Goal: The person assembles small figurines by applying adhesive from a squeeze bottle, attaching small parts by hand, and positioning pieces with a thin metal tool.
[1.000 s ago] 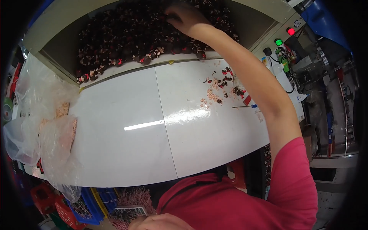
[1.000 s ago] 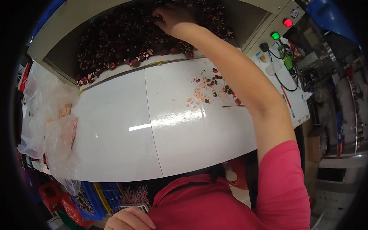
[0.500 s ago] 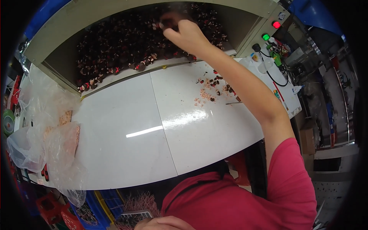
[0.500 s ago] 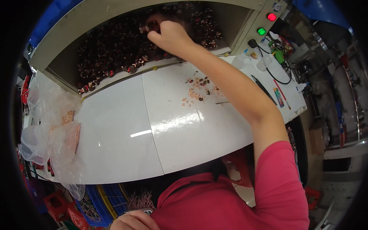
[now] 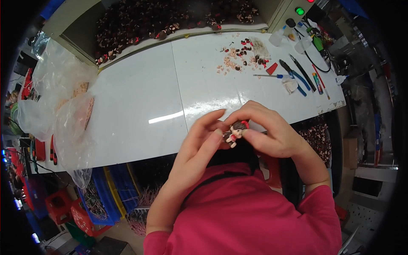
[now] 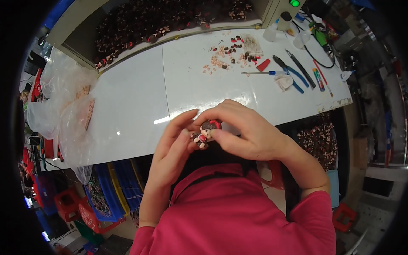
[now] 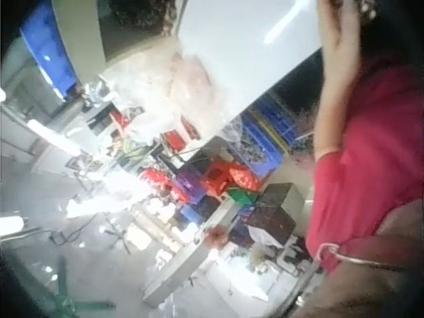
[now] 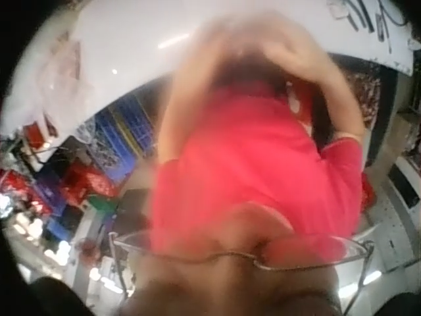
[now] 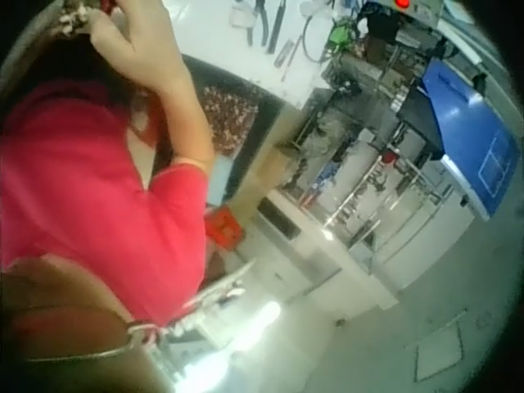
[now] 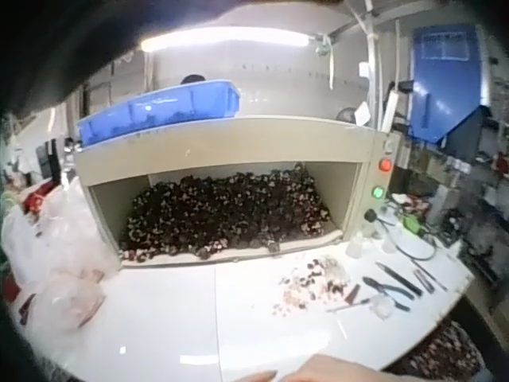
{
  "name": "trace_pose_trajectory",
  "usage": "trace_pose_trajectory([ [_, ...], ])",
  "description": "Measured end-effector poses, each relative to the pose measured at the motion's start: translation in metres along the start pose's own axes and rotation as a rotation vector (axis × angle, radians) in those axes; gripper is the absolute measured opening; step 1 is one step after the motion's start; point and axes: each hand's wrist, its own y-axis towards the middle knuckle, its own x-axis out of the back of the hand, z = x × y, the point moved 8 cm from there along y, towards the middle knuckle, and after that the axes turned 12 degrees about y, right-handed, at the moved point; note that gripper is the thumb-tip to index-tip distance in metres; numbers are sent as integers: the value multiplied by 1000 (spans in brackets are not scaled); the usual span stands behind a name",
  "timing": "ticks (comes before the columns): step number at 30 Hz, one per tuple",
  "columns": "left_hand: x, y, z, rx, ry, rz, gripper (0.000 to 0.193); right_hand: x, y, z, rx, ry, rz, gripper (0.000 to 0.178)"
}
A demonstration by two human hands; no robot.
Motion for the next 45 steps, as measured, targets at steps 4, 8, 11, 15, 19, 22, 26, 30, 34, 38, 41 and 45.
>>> trace_pose_trajectory([
  [4,-18,-1,19,50,-106,71,43,-1,-12,-2,29,-21,-115,33],
  [8,-21,0,19,70,-217,1,42,5,-27,-13,137,44,-287,39],
  [11,-19,6,27,87,-209,-7,40,2,-33,-16,270,-46,-351,36],
  [15,-16,12,39,86,-198,-42,37,-4,-29,-40,194,46,-351,33],
  [19,-10,14,44,127,-212,-95,36,-5,-27,-47,196,36,-343,26],
  [22,-6,14,46,149,-202,-91,36,-6,-25,-49,190,50,-354,24],
  [26,-5,14,43,128,-193,-103,37,-7,-23,-53,173,89,-368,23],
  [30,-5,15,46,119,-239,-69,39,-7,-24,-58,162,86,-364,24],
  [34,-3,15,47,96,-205,-43,41,-9,-25,-64,149,106,-359,25],
  [38,-1,12,46,71,-176,-73,40,-8,-25,-57,203,103,-398,28],
  [41,0,13,48,68,-185,-58,40,-12,-24,-56,221,30,-347,30],
  [45,0,11,46,65,-200,-55,39,-14,-26,-59,211,36,-330,29],
])
